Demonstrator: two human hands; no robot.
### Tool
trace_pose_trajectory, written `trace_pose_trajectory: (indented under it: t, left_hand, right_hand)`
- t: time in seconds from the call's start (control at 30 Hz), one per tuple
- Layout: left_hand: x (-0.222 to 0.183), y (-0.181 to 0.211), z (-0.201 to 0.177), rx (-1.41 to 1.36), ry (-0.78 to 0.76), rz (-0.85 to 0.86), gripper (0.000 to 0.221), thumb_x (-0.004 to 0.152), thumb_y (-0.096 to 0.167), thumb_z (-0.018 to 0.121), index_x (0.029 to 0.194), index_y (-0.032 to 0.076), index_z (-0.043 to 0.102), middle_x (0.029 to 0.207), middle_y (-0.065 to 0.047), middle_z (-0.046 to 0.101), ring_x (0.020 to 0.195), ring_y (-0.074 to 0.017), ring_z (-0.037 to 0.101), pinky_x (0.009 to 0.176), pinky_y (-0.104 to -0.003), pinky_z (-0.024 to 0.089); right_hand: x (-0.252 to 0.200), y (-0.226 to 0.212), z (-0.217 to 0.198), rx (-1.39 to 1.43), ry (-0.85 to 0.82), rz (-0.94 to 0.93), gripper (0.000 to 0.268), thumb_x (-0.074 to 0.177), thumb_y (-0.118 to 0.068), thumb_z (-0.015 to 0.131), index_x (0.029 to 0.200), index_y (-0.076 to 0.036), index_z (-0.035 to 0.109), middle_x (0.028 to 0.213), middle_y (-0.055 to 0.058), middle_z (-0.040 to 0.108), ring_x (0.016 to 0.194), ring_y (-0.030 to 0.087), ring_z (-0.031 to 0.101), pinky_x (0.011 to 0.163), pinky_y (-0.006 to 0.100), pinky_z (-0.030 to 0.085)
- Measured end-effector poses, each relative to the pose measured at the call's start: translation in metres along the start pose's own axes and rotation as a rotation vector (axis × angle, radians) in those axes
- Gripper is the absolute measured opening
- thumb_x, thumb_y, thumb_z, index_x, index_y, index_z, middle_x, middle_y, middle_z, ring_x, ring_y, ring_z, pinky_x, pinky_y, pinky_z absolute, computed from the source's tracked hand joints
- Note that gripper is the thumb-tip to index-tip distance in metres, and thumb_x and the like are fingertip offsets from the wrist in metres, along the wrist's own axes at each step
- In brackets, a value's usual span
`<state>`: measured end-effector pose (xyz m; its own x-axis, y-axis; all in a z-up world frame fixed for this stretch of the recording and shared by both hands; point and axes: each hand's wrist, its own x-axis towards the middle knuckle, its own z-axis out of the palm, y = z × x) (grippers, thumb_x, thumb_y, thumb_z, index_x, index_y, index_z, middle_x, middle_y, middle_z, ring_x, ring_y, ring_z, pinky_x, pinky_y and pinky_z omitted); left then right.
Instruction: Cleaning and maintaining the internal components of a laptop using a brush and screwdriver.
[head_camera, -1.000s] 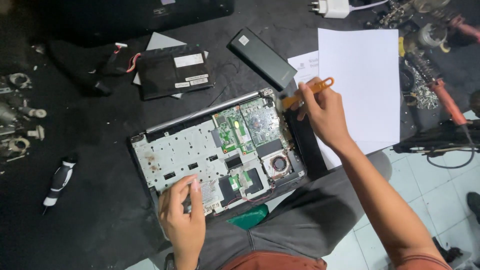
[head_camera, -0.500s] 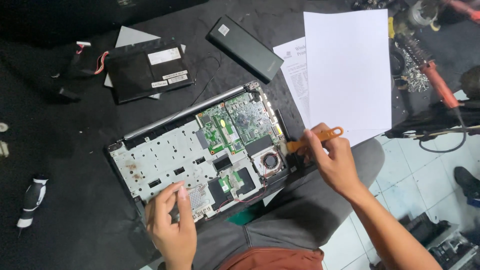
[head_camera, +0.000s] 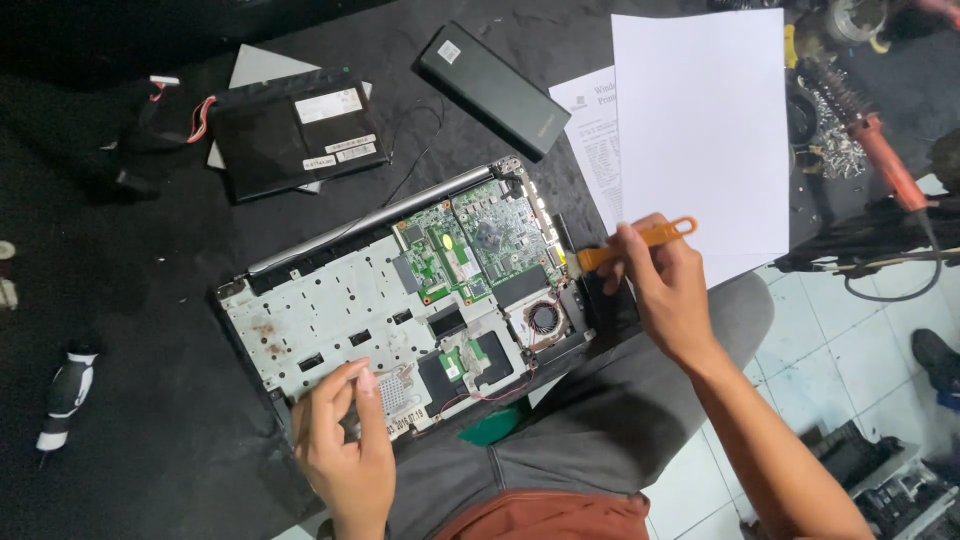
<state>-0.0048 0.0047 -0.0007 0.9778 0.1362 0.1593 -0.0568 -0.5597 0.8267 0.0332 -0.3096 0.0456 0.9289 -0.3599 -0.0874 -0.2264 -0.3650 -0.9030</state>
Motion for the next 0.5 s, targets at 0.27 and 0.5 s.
trace_pose_trajectory:
  t: [0.27, 0.5]
  left_hand:
    - [-0.003, -0.003, 0.001, 0.012, -0.007, -0.035, 0.018, 0.103, 0.013, 0.063, 0.118, 0.005, 0.07, 0.11, -0.016, 0.072, 0.099, -0.0239, 0.075, 0.075, -0.034, 0.061]
    - [-0.001, -0.001, 0.002, -0.022, 0.002, -0.028, 0.019, 0.103, 0.012, 0.061, 0.118, 0.003, 0.069, 0.11, -0.018, 0.071, 0.098, -0.0253, 0.076, 0.082, -0.036, 0.065]
  right_hand:
    - [0.037, -0.009, 0.015, -0.115, -0.021, -0.075, 0.028, 0.111, -0.026, 0.049, 0.094, -0.006, 0.057, 0.072, 0.008, 0.069, 0.054, 0.015, 0.069, 0.06, 0.023, 0.051]
    - [0.07, -0.019, 0.033, -0.118, -0.016, -0.18, 0.026, 0.112, -0.024, 0.049, 0.096, -0.005, 0.058, 0.074, 0.007, 0.072, 0.055, 0.015, 0.069, 0.059, 0.023, 0.052]
